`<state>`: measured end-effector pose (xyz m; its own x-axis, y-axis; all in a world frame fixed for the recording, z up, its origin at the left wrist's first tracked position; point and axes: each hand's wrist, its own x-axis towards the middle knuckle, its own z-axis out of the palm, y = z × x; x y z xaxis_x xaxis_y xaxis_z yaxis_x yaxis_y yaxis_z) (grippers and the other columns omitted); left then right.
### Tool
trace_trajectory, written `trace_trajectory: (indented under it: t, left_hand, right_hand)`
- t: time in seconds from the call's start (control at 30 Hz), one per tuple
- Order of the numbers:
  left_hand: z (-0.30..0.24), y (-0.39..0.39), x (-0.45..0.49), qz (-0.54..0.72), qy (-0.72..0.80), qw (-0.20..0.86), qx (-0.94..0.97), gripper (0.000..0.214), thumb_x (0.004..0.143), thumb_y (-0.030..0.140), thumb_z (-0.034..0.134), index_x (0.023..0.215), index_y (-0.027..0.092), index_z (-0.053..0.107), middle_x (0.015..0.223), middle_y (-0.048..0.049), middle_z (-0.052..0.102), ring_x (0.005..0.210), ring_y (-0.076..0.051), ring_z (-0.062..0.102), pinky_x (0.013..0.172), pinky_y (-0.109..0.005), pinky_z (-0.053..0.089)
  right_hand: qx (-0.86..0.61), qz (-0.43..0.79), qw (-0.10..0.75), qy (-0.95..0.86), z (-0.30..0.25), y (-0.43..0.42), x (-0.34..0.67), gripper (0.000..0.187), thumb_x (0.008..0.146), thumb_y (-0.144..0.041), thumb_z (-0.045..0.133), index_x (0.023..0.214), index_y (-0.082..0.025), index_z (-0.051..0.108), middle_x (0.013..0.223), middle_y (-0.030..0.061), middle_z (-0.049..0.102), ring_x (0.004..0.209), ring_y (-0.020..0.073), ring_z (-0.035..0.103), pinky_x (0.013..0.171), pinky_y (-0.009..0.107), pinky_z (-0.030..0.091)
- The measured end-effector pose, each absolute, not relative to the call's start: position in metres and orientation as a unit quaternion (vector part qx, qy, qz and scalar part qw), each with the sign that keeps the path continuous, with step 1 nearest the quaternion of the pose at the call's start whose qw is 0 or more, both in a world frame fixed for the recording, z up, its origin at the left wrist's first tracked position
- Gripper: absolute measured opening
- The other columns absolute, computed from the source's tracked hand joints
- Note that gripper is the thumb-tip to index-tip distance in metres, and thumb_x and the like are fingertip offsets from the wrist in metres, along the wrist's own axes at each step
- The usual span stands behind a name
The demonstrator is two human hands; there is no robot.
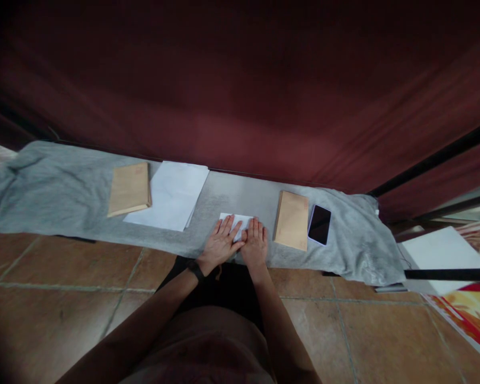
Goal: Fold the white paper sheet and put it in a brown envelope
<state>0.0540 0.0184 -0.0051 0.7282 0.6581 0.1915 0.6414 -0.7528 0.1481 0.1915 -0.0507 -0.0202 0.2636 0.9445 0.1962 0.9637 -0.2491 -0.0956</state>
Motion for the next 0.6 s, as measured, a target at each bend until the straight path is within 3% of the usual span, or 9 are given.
trace_trajectory:
  t: [0.17, 0.6]
  left_hand:
    - [-0.0035, 0.0176, 0.0543, 0.12, 0.349, 0.032, 0.929, 0.075, 0.094, 0.06, 0.052, 0.155, 0.018, 0.038, 0.164, -0.0185, 0.028, 0.153, -0.031, 0.025, 0.125, -0.051, 0.02]
    - [-0.0036, 0.0169, 0.0554, 0.117, 0.358, 0.047, 0.925, 0.075, 0.094, 0.063, 0.049, 0.154, 0.019, 0.039, 0.164, -0.0162, 0.029, 0.153, -0.031, 0.024, 0.125, -0.051, 0.019]
  right_hand:
    - [-0.807, -0.057, 0.111, -0.577, -0.0182, -0.0511, 0.19, 0.056, 0.106, -0.03, 0.027, 0.155, -0.004, 0.034, 0.16, 0.019, 0.037, 0.146, 0.0298, 0.037, 0.119, 0.049, 0.026]
    - [-0.814, -0.049, 0.106, -0.569, -0.0141, -0.0539, 0.1908, 0.055, 0.105, -0.028, 0.029, 0.155, -0.004, 0.034, 0.16, 0.0205, 0.036, 0.147, 0.0286, 0.035, 0.119, 0.049, 0.027]
